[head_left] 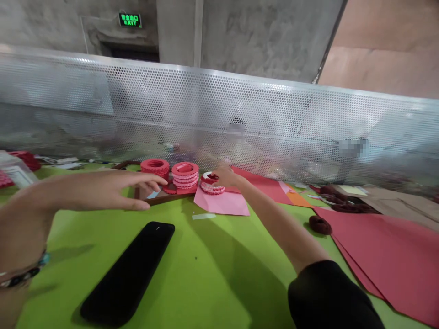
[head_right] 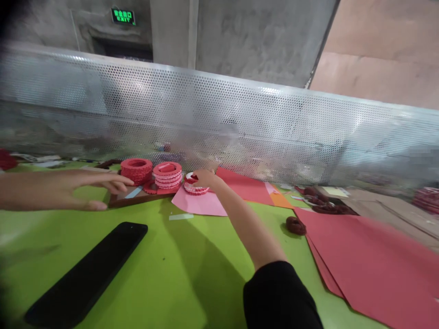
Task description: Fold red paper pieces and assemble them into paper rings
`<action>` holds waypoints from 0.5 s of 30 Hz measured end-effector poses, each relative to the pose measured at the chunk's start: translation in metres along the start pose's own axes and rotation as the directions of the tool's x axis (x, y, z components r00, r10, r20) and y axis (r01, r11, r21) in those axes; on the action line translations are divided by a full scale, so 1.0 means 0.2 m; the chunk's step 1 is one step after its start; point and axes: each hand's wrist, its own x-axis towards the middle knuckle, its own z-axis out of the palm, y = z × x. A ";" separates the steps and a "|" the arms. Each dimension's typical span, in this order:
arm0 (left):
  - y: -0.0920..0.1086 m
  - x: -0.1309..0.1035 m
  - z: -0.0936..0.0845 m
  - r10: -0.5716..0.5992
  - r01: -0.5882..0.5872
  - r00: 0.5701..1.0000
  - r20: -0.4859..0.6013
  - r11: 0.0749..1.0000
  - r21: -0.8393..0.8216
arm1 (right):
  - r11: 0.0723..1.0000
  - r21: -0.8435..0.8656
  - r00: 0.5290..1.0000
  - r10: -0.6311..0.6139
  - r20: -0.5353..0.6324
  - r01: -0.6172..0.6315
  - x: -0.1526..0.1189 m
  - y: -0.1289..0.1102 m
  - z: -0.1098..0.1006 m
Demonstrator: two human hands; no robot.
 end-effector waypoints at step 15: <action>-0.11 0.63 0.21 0.030 -0.033 0.975 -0.222 0.999 -0.009 | 0.918 0.215 0.935 -0.351 0.056 0.332 -0.81 -0.14 0.30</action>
